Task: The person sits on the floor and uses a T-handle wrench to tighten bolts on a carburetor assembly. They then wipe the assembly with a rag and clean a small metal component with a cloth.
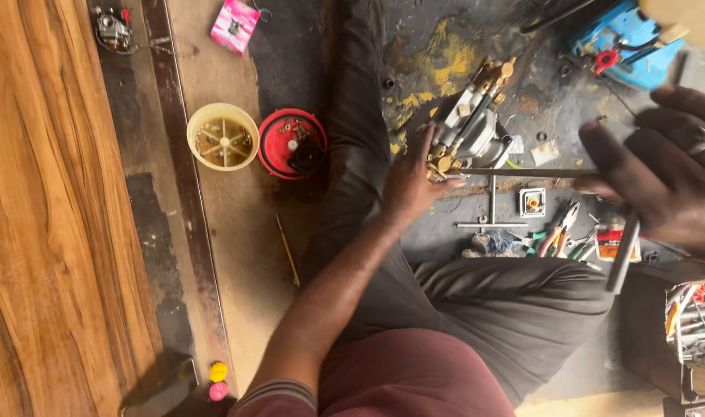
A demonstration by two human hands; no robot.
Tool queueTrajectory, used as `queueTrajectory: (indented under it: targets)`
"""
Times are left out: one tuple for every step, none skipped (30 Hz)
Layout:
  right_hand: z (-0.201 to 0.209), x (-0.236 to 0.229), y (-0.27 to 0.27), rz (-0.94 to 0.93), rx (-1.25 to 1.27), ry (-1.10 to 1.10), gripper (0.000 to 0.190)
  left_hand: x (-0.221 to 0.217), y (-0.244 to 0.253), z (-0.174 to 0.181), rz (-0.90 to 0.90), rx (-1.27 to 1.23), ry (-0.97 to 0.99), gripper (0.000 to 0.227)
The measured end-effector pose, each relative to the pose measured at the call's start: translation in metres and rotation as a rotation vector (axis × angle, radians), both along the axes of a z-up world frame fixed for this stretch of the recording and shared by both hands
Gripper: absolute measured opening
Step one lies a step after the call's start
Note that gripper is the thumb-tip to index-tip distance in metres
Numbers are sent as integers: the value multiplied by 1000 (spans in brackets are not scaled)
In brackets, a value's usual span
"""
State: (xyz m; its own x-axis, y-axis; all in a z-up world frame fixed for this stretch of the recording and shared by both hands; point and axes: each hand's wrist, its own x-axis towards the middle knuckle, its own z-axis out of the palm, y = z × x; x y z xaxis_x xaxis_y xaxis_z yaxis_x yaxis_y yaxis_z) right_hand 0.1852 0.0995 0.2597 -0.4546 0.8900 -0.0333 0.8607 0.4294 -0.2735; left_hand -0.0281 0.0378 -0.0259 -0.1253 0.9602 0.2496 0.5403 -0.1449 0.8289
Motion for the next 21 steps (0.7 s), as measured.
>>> queueTrajectory:
  targets:
    - [3, 5, -3, 0, -94, -200, 59, 10, -5, 1, 88, 1, -12, 114]
    - [5, 8, -4, -2, -202, -391, 60, 19, -8, 2, 168, 5, -22, 111]
    - [5, 7, -3, 6, -353, -532, 61, 23, -10, 2, 187, -28, -14, 107]
    - [7, 1, 2, 48, -496, -599, 62, 28, -8, 3, 214, -56, -5, 102]
    - [10, -8, 13, 98, -642, -611, 64, 30, -7, 4, 241, -84, 4, 98]
    - [13, -20, 20, 170, -787, -537, 76, 27, -6, 4, 225, -96, 19, 97]
    - [19, -32, 28, 347, -879, -326, 81, 25, -5, 6, 210, -109, 34, 97]
    - [24, -43, 34, 517, -954, -99, 88, 22, -5, 6, 190, -122, 52, 96]
    - [31, -50, 30, 487, -974, 103, 89, 21, -4, 7, 203, -106, 43, 95]
    - [38, -56, 26, 466, -994, 301, 89, 21, -6, 8, 210, -93, 31, 93]
    - [42, -60, 11, 245, -968, 456, 83, 20, -8, 9, 218, -81, 18, 92]
    - [43, -63, -1, 28, -929, 601, 77, 21, -7, 11, 224, -66, 6, 91]
    - [37, -68, -16, -83, -883, 835, 76, 20, -6, 12, 230, -50, -5, 90]
    - [30, -69, -32, -198, -829, 1059, 75, 23, -5, 13, 239, -38, -22, 89]
    - [27, -67, -37, -313, -764, 1281, 75, 24, -5, 13, 216, -43, -19, 89]
    - [22, -66, -39, -297, -627, 1200, 69, 20, -3, 12, 196, -40, -7, 89]
    - [19, -64, -40, -282, -491, 1118, 64, 16, 1, 11, 176, -37, 5, 89]
    - [17, -60, -44, -295, -366, 1035, 59, 14, -7, 10, 174, -42, 26, 87]
    - [17, -57, -49, -234, -202, 838, 49, 12, -13, 9, 170, -46, 46, 86]
    - [21, -56, -45, -156, -25, 637, 39, 10, -7, 8, 174, -26, 63, 85]
    - [27, -55, -44, -43, 74, 458, 36, 8, -6, 8, 156, -44, 64, 86]
